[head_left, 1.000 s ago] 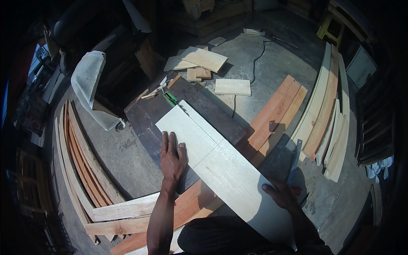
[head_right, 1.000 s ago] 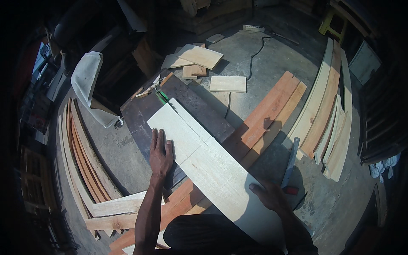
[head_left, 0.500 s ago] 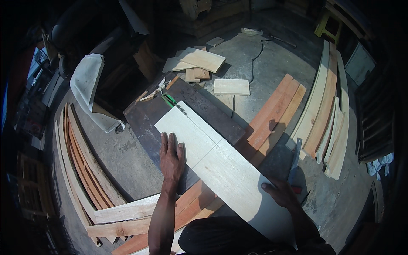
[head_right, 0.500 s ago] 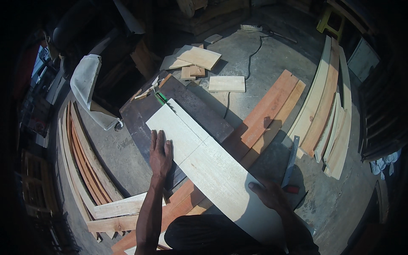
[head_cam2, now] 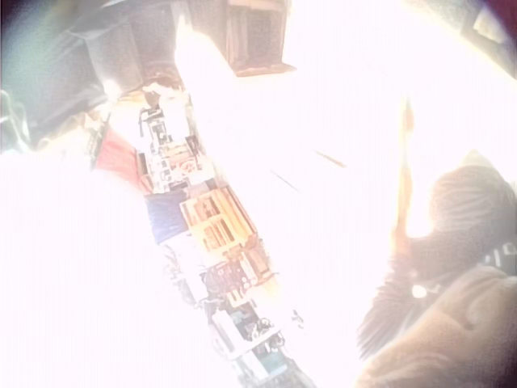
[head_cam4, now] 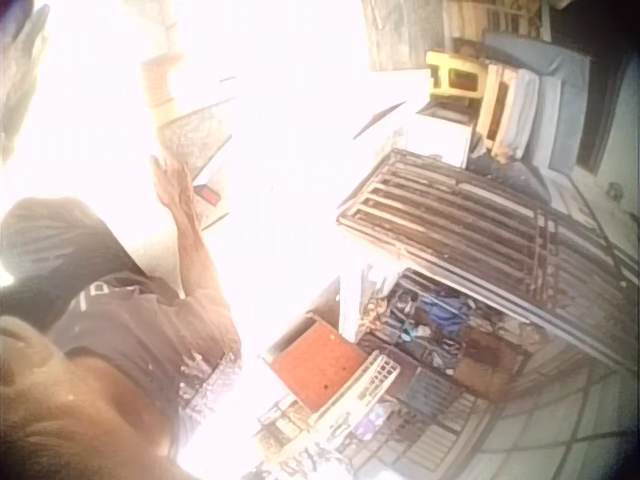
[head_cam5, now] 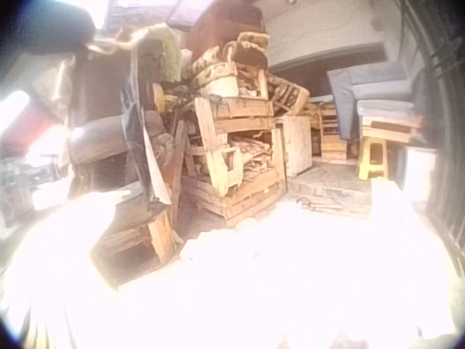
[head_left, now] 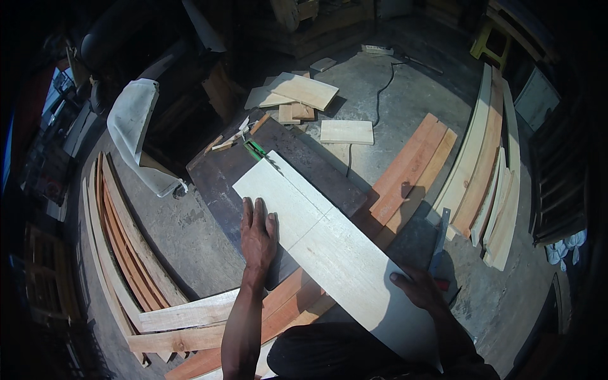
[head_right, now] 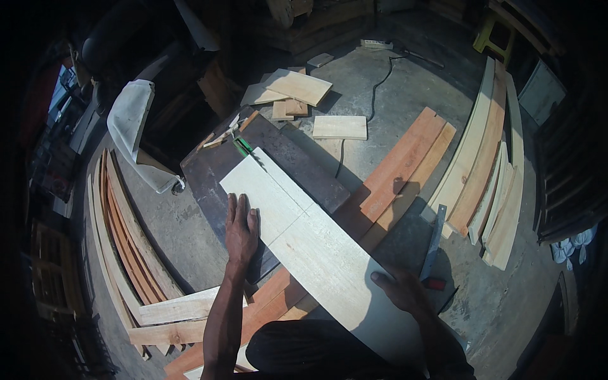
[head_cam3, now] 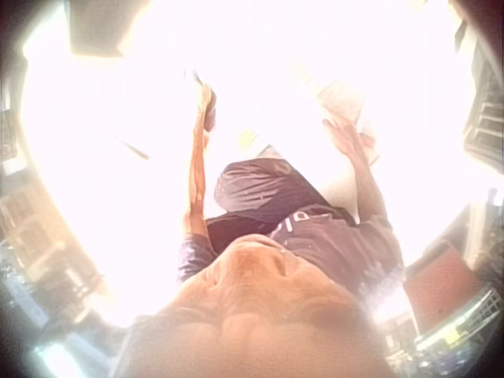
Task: The person uses a table saw to cut a long wooden plank into smaller pieces. They measure and mark the wood with a tape measure and pencil, then guide the plank through the saw blade to make precise cuts.
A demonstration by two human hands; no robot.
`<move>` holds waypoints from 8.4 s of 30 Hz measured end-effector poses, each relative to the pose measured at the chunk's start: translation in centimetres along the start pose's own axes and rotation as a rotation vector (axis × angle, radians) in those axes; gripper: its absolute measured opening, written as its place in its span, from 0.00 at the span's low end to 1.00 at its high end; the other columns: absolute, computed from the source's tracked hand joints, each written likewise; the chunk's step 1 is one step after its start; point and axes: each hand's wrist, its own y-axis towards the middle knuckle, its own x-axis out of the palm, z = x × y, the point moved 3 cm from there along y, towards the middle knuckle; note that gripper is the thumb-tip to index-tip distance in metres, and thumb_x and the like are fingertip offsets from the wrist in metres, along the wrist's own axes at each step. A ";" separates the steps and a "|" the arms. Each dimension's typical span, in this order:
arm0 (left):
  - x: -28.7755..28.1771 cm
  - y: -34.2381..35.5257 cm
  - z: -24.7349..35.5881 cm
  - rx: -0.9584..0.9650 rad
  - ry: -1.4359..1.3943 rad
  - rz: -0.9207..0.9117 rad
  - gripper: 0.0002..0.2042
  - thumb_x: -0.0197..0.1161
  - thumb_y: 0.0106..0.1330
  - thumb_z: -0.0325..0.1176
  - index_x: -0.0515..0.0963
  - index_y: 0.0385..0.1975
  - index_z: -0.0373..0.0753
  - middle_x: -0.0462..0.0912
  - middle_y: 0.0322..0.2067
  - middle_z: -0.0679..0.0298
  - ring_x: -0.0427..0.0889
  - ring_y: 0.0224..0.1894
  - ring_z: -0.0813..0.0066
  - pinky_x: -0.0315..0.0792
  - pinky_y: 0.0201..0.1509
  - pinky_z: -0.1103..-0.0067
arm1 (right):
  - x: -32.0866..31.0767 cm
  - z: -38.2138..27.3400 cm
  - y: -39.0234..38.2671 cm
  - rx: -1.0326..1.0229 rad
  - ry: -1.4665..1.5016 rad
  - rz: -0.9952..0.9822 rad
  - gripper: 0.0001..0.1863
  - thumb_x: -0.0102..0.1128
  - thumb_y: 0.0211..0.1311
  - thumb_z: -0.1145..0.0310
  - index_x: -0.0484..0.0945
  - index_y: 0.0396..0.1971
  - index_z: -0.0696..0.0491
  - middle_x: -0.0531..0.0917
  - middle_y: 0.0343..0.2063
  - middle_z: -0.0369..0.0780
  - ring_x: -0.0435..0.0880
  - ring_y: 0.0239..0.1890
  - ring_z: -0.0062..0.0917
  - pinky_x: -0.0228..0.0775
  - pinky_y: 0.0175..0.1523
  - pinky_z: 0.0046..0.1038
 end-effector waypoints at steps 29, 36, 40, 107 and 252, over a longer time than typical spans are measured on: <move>0.1 0.4 0.1 0.049 0.014 0.031 0.28 0.54 0.79 0.44 0.67 0.73 0.34 0.56 0.77 0.38 0.61 0.76 0.37 0.60 0.78 0.55 | 0.2 -0.2 0.3 0.005 0.019 0.017 0.26 0.62 0.71 0.51 0.81 0.59 0.55 0.88 0.40 0.50 0.88 0.47 0.40 0.74 0.57 0.39; 0.2 0.7 -0.1 0.025 -0.010 0.022 0.29 0.55 0.78 0.44 0.67 0.73 0.35 0.54 0.78 0.40 0.61 0.76 0.37 0.58 0.79 0.54 | 0.2 -0.4 0.5 0.043 -0.007 -0.014 0.27 0.63 0.71 0.54 0.79 0.63 0.54 0.87 0.46 0.51 0.87 0.52 0.37 0.74 0.59 0.38; 0.2 0.8 -0.2 0.032 0.017 0.020 0.29 0.55 0.78 0.44 0.67 0.73 0.35 0.54 0.78 0.40 0.61 0.76 0.37 0.58 0.79 0.54 | 0.2 -0.6 0.6 0.073 0.007 -0.045 0.27 0.63 0.72 0.56 0.77 0.65 0.54 0.87 0.50 0.52 0.86 0.56 0.37 0.73 0.62 0.37; 0.1 1.0 -0.4 -0.038 0.041 -0.082 0.39 0.51 0.75 0.54 0.53 0.80 0.37 0.44 0.82 0.49 0.48 0.83 0.53 0.43 0.85 0.59 | 0.8 -2.5 2.3 0.042 0.011 -0.027 0.24 0.62 0.73 0.54 0.81 0.58 0.56 0.88 0.45 0.50 0.87 0.51 0.37 0.74 0.59 0.38; -0.1 1.0 -0.2 -0.045 -0.004 -0.062 0.37 0.54 0.76 0.51 0.57 0.78 0.34 0.47 0.80 0.42 0.52 0.81 0.48 0.44 0.84 0.57 | 2.7 -3.0 6.9 -0.063 0.046 -0.015 0.31 0.57 0.75 0.52 0.72 0.70 0.55 0.83 0.60 0.51 0.80 0.65 0.37 0.66 0.69 0.37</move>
